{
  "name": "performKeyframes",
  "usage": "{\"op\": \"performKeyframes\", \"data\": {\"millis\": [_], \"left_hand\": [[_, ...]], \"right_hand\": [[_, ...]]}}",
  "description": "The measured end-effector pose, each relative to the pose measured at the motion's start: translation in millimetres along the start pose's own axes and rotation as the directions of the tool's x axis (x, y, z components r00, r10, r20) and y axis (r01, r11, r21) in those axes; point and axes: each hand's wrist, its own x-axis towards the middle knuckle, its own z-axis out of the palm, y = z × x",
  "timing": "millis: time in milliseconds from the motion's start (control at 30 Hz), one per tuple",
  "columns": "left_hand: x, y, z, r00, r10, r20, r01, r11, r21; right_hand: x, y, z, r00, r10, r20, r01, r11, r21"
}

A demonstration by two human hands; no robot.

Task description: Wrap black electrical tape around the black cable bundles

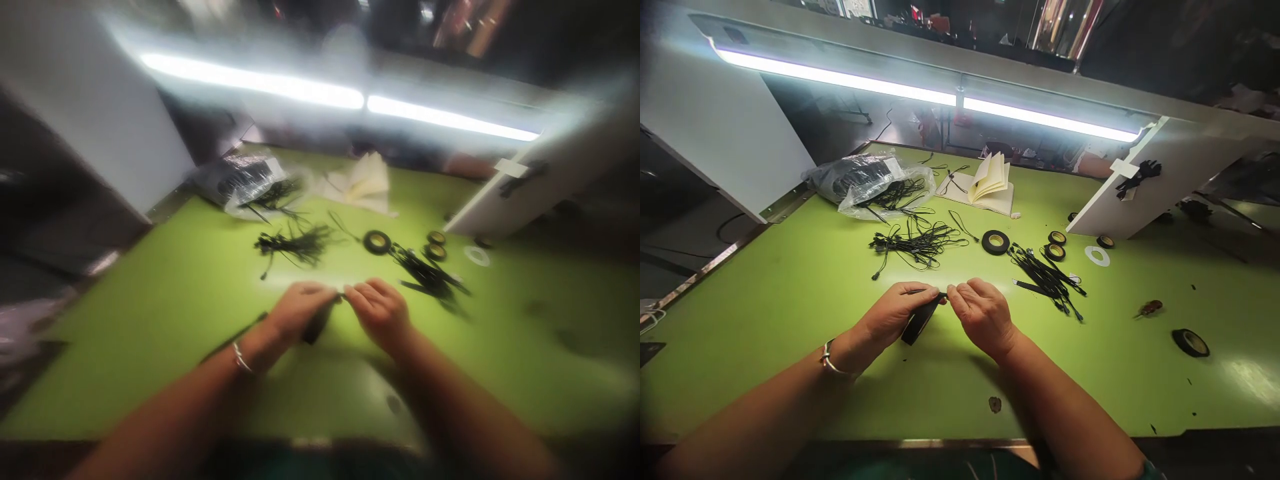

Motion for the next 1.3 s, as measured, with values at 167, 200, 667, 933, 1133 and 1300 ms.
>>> {"op": "performKeyframes", "data": {"millis": [167,200,667,933,1133,1300], "left_hand": [[0,3,3.3,0.904,0.422,0.075,-0.41,0.799,0.44],[0,3,4.2,0.858,0.498,0.126,-0.489,0.715,0.5],[-2,-3,12.9,0.998,0.029,-0.049,-0.035,0.991,-0.127],[4,1,-0.3,0.99,-0.095,0.101,0.113,0.975,-0.19],[2,4,-1.9,0.991,-0.082,0.105,0.101,0.977,-0.187],[0,-8,10.0,0.996,-0.087,0.02,0.089,0.956,-0.279]], "right_hand": [[4,-1,-5,0.89,0.229,0.395,-0.362,0.881,0.304],[5,1,-6,0.846,0.233,0.479,-0.426,0.836,0.346],[8,-8,-12,0.954,0.256,0.155,-0.288,0.925,0.248],[5,-5,-6,0.999,-0.037,-0.004,0.036,0.988,-0.15],[2,0,-2,0.999,-0.035,-0.001,0.034,0.984,-0.178],[4,-8,-1,0.996,0.086,-0.016,-0.088,0.984,-0.157]]}}
